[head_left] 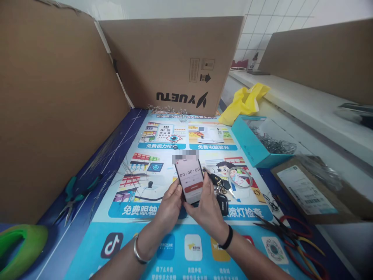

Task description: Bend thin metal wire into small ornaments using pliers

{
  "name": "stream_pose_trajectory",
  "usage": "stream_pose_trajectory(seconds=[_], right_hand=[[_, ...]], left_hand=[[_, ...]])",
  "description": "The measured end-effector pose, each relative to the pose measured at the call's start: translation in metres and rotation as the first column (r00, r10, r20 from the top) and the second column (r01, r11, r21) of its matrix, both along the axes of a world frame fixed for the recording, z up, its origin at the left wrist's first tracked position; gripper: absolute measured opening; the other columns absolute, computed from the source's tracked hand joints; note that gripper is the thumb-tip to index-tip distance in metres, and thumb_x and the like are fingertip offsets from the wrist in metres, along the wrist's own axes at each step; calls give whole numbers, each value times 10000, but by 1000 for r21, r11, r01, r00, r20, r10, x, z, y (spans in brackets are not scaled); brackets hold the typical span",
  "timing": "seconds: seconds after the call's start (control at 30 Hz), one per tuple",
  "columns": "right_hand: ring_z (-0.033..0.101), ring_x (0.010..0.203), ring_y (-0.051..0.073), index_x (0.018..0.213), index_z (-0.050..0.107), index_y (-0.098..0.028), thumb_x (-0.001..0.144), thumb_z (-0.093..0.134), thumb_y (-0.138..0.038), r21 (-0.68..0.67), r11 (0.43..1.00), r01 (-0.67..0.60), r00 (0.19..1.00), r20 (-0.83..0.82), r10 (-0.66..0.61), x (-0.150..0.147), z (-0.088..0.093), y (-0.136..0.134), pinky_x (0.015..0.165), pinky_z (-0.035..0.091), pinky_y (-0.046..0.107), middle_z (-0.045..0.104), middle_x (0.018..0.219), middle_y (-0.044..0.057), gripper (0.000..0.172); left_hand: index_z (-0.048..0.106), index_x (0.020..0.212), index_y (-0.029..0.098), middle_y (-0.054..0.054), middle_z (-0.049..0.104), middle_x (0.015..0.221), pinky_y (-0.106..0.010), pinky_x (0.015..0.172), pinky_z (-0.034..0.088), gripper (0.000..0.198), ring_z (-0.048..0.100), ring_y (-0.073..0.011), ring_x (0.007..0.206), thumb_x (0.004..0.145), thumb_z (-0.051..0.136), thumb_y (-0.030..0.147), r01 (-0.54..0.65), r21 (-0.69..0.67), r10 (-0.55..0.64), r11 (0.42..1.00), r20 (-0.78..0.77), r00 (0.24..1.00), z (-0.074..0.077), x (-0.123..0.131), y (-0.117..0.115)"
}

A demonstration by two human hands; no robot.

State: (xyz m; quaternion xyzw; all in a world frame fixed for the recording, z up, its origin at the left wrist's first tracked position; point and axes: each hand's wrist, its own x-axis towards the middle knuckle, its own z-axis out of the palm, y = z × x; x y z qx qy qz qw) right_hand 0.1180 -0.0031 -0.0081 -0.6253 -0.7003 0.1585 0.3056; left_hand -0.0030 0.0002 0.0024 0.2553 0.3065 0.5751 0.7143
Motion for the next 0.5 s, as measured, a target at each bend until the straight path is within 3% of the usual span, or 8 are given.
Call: stream_pose_trajectory(seconds=[0.37,0.5], right_hand=[[280,1297,361,1445,-32,-112,641,653,-352,-1,1000,26,1000,10,-26,3,4,3,989,379,484,261,1428,190,1083],[312,1270,375,1448,-19,-108,659,643,-361,4,999,52,999,13,-52,7,8,5,966,393,497,299,1393,197,1060]], left_hand=[[507,1283,215,-96,556,1289,-412,1033,358,438,508,-256,1183,865,538,342,57,-3,-57,998,-116,992,9,-1,-1],[512,1280,205,-99,543,1303,-422,997,392,441,514,-273,1173,877,496,381,171,54,-144,984,-336,931,19,-11,6]])
